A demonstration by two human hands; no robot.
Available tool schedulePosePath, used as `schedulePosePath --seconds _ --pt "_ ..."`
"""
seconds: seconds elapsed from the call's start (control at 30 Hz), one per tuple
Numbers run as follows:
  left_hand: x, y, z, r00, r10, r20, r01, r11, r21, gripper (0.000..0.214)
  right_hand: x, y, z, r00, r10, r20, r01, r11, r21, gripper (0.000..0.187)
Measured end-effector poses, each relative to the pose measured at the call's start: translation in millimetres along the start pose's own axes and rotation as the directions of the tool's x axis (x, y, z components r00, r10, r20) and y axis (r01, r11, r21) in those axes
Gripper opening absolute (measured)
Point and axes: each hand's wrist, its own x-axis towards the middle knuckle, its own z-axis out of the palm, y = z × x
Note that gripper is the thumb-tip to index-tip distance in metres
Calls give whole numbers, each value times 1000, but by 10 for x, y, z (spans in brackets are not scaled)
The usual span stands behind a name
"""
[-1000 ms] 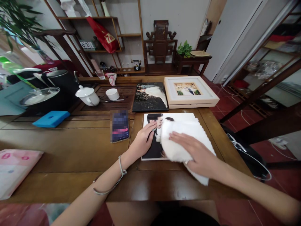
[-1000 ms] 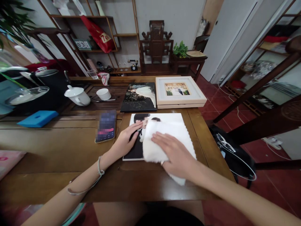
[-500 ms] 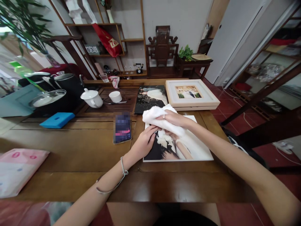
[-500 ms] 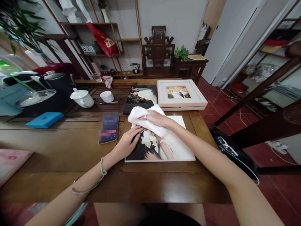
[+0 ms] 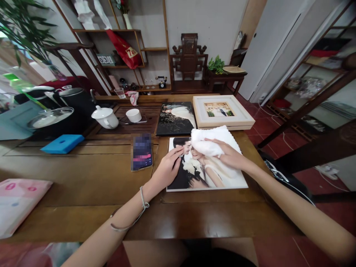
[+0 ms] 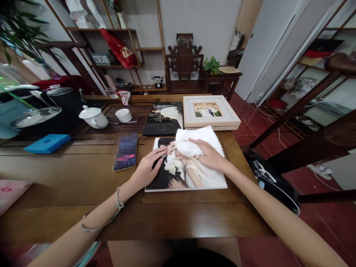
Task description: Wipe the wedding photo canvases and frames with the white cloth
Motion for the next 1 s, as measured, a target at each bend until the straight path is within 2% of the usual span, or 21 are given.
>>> schedulePosePath --seconds 0.07,0.2,0.33,0.4,0.47,0.53,0.57,0.7,0.83,0.9,1.0 --pt "11 12 -15 1000 -13 13 13 1000 0 35 25 -110 115 998 -54 12 55 992 -115 65" --pt "23 19 -37 998 -55 29 55 998 11 37 -115 -441 339 971 -184 153 221 934 -281 78" --pt "11 -8 -34 998 -45 37 45 999 0 39 -633 -861 418 935 -171 309 248 941 -229 86" --pt "4 -24 -26 999 -33 25 34 999 -11 36 -884 -1032 398 893 -180 413 261 954 -147 89" --pt "2 -31 -22 999 -31 11 31 999 -13 35 -1018 -1112 353 862 -192 470 258 963 -80 89" --pt "4 -29 -24 999 -34 13 35 999 -10 35 -1003 -1074 294 869 -177 463 225 973 -49 90" --pt "5 -24 -26 999 -38 19 38 999 -9 35 -942 -1013 261 890 -154 430 193 980 -50 90" --pt "9 -7 -26 999 -41 9 41 999 2 35 -476 -611 134 983 -24 181 49 989 -137 77" --pt "10 -1 -19 999 -38 -10 38 999 12 34 4 -280 104 1000 9 -16 -13 965 -263 67" --pt "14 3 -22 999 -40 3 40 999 14 35 100 -246 152 1000 -9 -3 8 946 -325 69" --pt "25 17 -35 999 -42 17 41 999 14 35 -22 -363 264 984 -106 144 153 917 -368 79"
